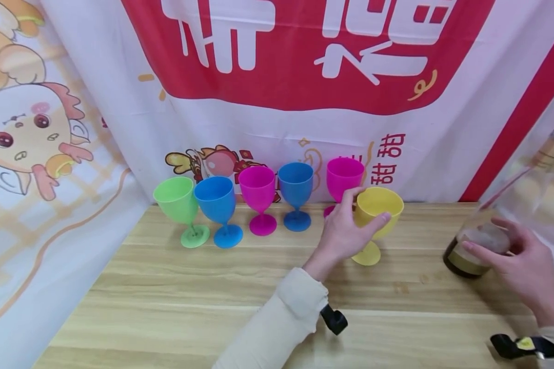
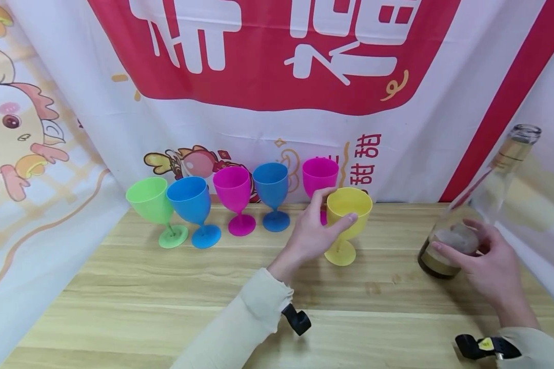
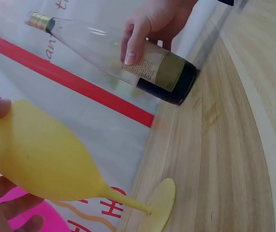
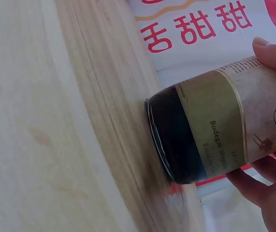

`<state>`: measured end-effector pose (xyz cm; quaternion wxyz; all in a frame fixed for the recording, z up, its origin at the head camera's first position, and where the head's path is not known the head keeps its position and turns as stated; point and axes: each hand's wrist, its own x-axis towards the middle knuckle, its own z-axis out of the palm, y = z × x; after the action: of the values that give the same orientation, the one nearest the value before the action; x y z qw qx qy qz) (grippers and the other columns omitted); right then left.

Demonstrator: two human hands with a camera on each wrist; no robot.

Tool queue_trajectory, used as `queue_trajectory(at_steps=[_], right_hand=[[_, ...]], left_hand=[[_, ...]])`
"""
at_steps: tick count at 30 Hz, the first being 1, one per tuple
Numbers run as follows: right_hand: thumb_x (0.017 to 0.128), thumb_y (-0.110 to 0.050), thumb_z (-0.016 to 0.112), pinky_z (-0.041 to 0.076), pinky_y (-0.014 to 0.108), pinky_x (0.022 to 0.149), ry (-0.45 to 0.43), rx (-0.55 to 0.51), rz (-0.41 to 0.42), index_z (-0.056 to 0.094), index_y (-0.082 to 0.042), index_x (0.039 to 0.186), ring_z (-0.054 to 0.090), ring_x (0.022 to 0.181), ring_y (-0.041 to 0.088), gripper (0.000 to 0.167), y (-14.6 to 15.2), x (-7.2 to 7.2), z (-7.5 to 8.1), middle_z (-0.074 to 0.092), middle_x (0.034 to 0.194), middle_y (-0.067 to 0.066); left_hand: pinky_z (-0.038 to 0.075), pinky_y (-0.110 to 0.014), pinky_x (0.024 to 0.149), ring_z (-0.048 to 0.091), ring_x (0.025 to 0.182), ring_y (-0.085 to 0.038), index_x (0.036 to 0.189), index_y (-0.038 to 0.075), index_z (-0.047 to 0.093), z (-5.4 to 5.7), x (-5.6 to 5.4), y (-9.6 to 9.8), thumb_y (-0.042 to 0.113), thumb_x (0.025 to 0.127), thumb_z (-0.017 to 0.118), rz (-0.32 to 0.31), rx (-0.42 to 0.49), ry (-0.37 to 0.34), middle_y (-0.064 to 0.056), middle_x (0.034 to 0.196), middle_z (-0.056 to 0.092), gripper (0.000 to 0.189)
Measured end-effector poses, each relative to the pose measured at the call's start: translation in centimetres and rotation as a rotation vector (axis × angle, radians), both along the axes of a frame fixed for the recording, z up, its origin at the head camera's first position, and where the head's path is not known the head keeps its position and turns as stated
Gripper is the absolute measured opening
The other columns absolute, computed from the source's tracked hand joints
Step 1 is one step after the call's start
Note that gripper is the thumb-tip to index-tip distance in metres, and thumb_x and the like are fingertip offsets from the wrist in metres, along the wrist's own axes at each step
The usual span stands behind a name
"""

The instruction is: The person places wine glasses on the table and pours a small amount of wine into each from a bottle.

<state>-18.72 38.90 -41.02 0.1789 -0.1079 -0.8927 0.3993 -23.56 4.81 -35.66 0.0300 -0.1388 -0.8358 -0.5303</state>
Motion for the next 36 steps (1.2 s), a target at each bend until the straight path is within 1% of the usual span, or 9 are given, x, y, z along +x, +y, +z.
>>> queue_trajectory(at_steps=[5,10,15,21,24,27,30,33,36], right_hand=[[0.083,-0.04,0.092,0.037,0.006,0.062,0.022,0.102,-0.033,0.043,-0.007,0.161,0.053,0.098,0.012,0.097,-0.8,-0.1,0.7,0.053,0.144,0.031],[0.077,-0.029,0.097,0.031,-0.001,0.072,0.136,0.183,-0.018,0.039,-0.006,0.159,0.053,0.116,0.051,0.103,-1.4,0.1,1.4,0.055,0.145,0.036],[0.057,-0.004,0.102,0.026,-0.005,0.084,0.388,0.3,0.059,0.049,-0.001,0.149,0.052,0.107,-0.008,0.106,-1.4,0.0,1.9,0.062,0.13,0.035],[0.059,-0.001,0.096,0.021,-0.003,0.091,0.528,0.389,0.097,0.056,0.001,0.146,0.053,0.104,0.006,0.096,-0.8,0.0,2.2,0.062,0.124,0.035],[0.057,0.006,0.093,0.02,-0.002,0.092,0.534,0.353,0.087,0.057,0.002,0.146,0.043,0.106,-0.013,0.096,-0.6,0.2,2.0,0.062,0.122,0.037],[0.076,-0.036,0.095,0.021,-0.001,0.094,0.58,0.322,0.098,0.057,0.004,0.144,0.031,0.108,-0.025,0.087,-0.2,0.2,1.9,0.062,0.118,0.039],[0.076,-0.083,0.072,0.023,0.0,0.099,0.659,0.324,0.109,0.06,0.007,0.141,0.032,0.112,-0.025,0.111,0.1,-0.1,1.8,0.062,0.114,0.043],[0.075,-0.097,0.056,0.021,0.001,0.104,0.698,0.365,0.099,0.061,0.005,0.14,0.052,0.115,-0.002,0.121,0.2,-0.3,1.9,0.062,0.115,0.044],[0.078,-0.097,0.051,0.02,0.005,0.11,0.702,0.414,0.095,0.062,0.002,0.141,0.056,0.111,0.04,0.118,0.3,-0.3,2.1,0.061,0.119,0.044]], left_hand=[[0.057,-0.04,0.098,0.06,0.121,-0.012,0.151,0.045,0.041,0.0,0.1,0.0,0.064,0.091,0.072,-0.002,0.027,-0.027,0.008,0.138,0.065,0.07],[0.058,-0.04,0.099,0.061,0.121,-0.013,0.152,0.043,0.04,0.1,0.2,-0.1,0.063,0.092,0.073,-0.006,0.048,-0.058,0.006,0.138,0.065,0.071],[0.058,-0.04,0.101,0.06,0.122,-0.012,0.151,0.044,0.04,0.3,0.2,-0.2,0.06,0.092,0.074,-0.013,0.08,-0.086,0.008,0.137,0.063,0.069],[0.056,-0.043,0.104,0.06,0.123,-0.012,0.149,0.046,0.04,0.4,0.4,0.1,0.06,0.093,0.073,-0.016,0.069,-0.085,0.008,0.14,0.063,0.067],[0.056,-0.044,0.103,0.06,0.123,-0.012,0.149,0.046,0.04,0.5,0.4,0.4,0.061,0.092,0.073,-0.022,0.054,-0.087,0.007,0.14,0.064,0.068],[0.056,-0.044,0.103,0.06,0.123,-0.013,0.15,0.045,0.04,0.5,0.5,0.6,0.061,0.092,0.073,-0.022,0.05,-0.09,0.007,0.14,0.064,0.069],[0.057,-0.045,0.102,0.06,0.124,-0.014,0.151,0.044,0.04,0.5,0.5,0.6,0.061,0.092,0.074,-0.014,0.047,-0.097,0.006,0.141,0.064,0.071],[0.056,-0.045,0.103,0.06,0.124,-0.015,0.15,0.046,0.039,0.5,0.6,0.5,0.061,0.091,0.074,0.0,0.044,-0.1,0.006,0.141,0.064,0.07],[0.056,-0.045,0.103,0.061,0.124,-0.015,0.15,0.047,0.039,0.6,0.6,0.4,0.061,0.091,0.075,0.015,0.042,-0.097,0.006,0.142,0.064,0.07]])
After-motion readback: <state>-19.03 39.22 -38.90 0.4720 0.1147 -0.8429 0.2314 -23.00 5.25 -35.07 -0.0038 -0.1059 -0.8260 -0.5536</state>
